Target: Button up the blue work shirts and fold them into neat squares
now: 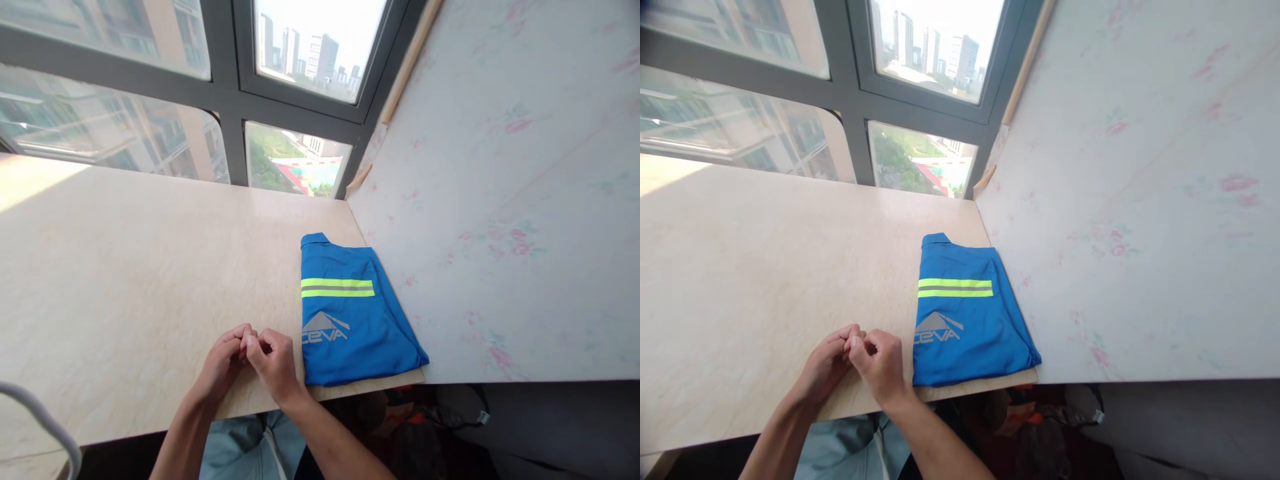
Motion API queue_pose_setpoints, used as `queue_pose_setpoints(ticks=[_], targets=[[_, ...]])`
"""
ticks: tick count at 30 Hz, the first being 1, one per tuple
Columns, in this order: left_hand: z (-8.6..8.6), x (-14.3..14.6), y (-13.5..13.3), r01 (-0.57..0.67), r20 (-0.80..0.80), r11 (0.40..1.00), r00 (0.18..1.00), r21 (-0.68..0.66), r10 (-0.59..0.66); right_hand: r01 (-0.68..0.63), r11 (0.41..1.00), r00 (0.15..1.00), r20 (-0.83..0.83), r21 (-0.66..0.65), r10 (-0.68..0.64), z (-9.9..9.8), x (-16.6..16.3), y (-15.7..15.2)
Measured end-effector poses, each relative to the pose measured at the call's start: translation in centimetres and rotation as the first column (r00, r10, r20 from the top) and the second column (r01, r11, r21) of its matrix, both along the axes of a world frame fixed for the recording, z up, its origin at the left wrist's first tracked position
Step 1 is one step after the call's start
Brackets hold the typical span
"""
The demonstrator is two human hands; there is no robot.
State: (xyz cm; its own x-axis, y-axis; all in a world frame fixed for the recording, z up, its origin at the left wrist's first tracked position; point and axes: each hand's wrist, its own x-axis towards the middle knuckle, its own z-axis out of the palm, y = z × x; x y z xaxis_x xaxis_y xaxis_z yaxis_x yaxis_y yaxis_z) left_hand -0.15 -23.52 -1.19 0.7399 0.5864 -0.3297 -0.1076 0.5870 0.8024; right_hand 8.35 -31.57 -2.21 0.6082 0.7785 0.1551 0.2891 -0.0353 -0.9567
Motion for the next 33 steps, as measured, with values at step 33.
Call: queue_pose_setpoints(ticks=[33], targets=[[0.5,0.3,-1.4,-0.078,-0.048,0.978,0.995,0.195,0.089,0.008,0.998,0.973,-0.231,0.064,0.007,6.7,7.7,-9.7]])
